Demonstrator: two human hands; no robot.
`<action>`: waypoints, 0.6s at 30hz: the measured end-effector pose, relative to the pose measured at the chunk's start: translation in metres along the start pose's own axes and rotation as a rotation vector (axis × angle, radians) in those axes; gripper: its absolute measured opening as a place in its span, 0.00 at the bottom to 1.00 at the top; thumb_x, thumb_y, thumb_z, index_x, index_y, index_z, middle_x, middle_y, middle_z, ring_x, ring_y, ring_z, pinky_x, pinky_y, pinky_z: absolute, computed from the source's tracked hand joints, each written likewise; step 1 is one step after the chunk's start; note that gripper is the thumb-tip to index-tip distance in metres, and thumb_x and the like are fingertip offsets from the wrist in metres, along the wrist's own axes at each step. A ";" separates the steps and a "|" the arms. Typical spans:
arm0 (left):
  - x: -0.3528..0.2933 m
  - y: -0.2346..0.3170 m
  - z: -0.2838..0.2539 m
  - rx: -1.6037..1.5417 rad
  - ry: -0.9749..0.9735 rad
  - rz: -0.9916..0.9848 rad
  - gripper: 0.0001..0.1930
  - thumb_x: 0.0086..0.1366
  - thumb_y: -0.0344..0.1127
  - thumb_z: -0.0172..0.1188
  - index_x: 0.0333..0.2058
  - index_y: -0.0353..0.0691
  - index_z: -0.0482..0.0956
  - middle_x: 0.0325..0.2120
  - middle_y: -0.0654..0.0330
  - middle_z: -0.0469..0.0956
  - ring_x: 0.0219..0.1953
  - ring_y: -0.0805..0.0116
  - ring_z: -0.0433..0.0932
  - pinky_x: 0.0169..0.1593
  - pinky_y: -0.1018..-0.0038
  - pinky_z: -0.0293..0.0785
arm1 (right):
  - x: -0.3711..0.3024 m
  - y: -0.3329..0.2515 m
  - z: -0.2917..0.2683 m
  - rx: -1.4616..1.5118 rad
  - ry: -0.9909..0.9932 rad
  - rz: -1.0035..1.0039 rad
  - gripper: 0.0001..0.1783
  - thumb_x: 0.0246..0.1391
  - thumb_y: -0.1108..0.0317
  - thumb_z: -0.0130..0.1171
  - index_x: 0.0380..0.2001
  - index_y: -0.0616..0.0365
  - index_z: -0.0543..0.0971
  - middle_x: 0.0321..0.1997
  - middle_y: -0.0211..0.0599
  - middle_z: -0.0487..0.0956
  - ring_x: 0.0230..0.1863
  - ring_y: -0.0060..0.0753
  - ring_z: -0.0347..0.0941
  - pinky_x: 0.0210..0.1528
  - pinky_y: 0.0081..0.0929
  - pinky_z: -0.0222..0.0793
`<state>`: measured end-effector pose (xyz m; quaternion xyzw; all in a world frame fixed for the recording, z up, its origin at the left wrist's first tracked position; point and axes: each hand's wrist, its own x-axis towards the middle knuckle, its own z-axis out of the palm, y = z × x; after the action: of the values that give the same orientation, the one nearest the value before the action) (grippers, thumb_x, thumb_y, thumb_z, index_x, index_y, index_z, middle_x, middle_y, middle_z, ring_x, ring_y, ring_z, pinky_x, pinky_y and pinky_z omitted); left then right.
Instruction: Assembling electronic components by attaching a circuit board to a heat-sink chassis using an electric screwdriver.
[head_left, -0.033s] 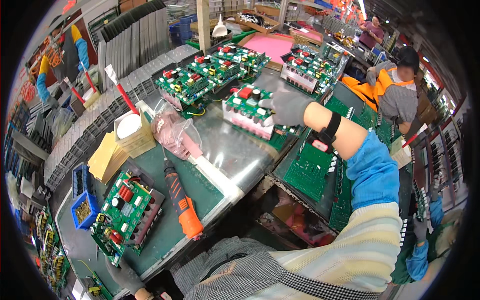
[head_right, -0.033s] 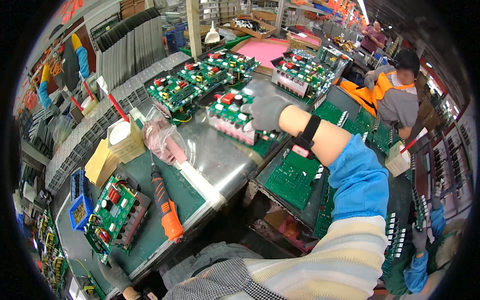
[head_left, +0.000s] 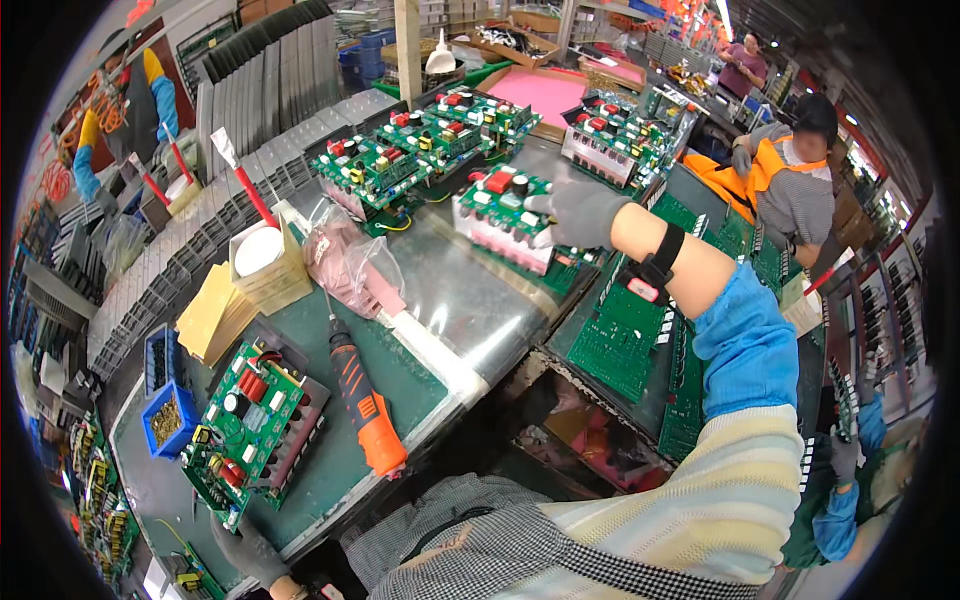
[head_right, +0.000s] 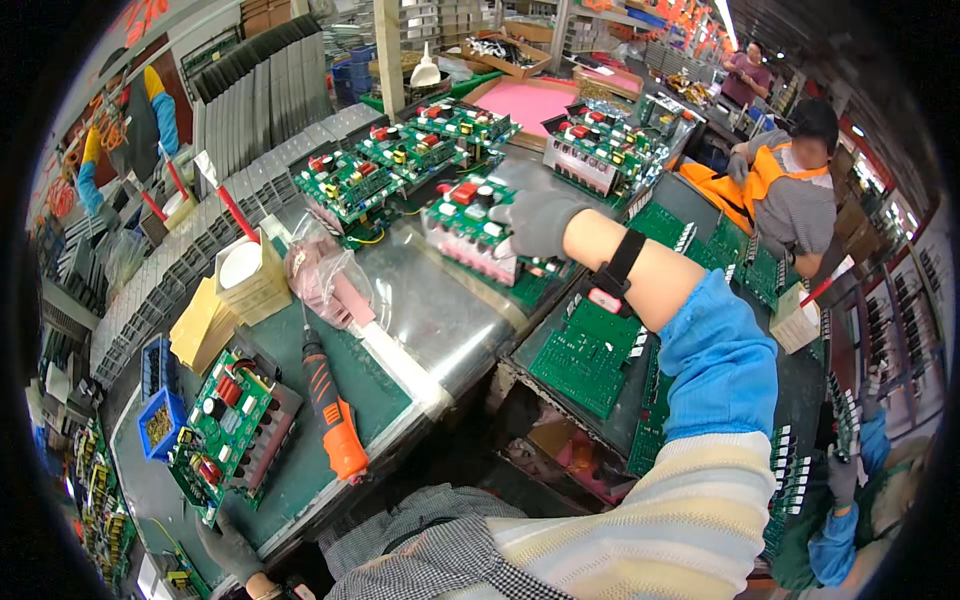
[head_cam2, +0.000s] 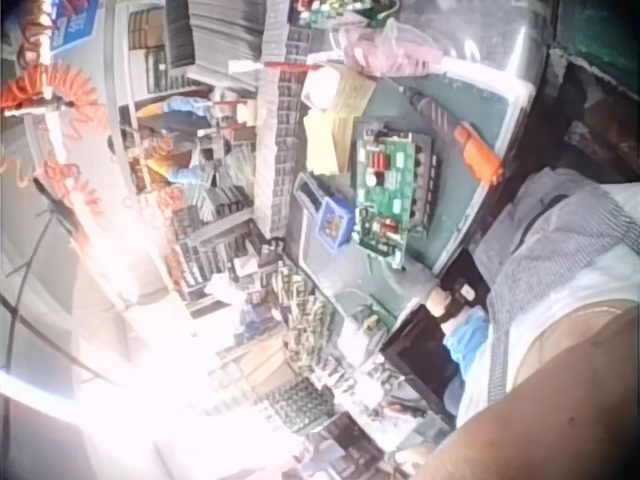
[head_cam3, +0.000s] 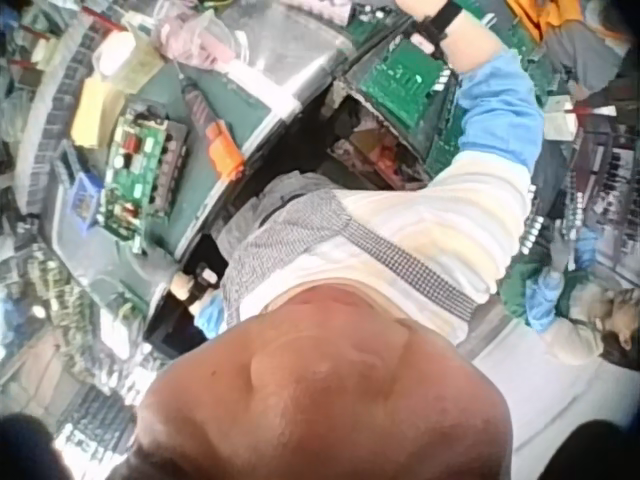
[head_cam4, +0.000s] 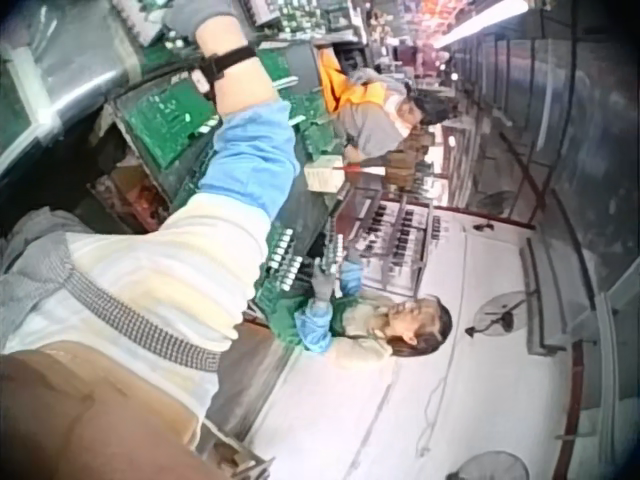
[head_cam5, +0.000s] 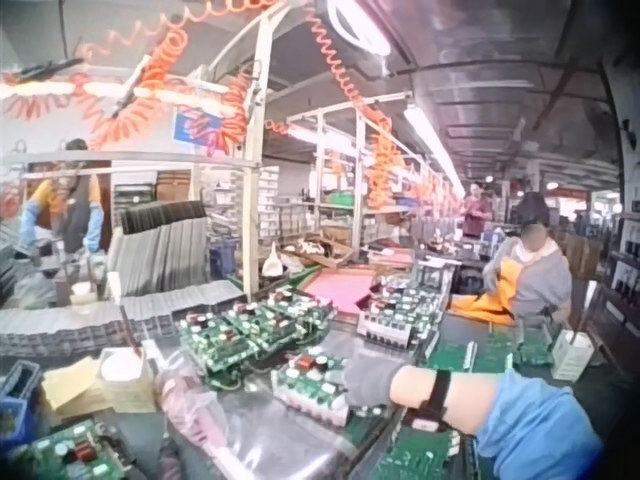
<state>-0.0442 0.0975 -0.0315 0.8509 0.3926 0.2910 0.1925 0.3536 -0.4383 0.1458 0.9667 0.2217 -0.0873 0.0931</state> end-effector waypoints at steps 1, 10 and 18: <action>0.000 -0.003 0.001 -0.010 0.000 0.008 0.26 0.70 0.42 0.60 0.60 0.33 0.72 0.56 0.47 0.77 0.58 0.51 0.75 0.61 0.62 0.67 | 0.001 0.011 0.004 0.003 0.024 0.020 0.37 0.55 0.43 0.65 0.63 0.50 0.74 0.52 0.49 0.78 0.56 0.56 0.75 0.59 0.45 0.69; 0.000 -0.013 0.003 -0.009 0.001 0.040 0.26 0.71 0.46 0.59 0.60 0.32 0.73 0.56 0.46 0.77 0.58 0.49 0.75 0.62 0.61 0.67 | 0.024 0.112 0.026 0.038 0.103 0.146 0.32 0.57 0.51 0.64 0.62 0.52 0.74 0.64 0.51 0.74 0.63 0.56 0.71 0.64 0.46 0.68; 0.000 -0.004 0.004 0.013 0.028 0.014 0.23 0.65 0.33 0.61 0.59 0.34 0.75 0.54 0.47 0.77 0.57 0.48 0.75 0.61 0.60 0.68 | 0.060 0.164 0.044 -0.145 0.166 0.375 0.39 0.51 0.49 0.67 0.64 0.51 0.72 0.65 0.52 0.72 0.66 0.55 0.69 0.66 0.44 0.67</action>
<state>-0.0437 0.0994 -0.0371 0.8507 0.3911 0.3019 0.1793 0.4742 -0.5677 0.1136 0.9857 0.0505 0.0275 0.1583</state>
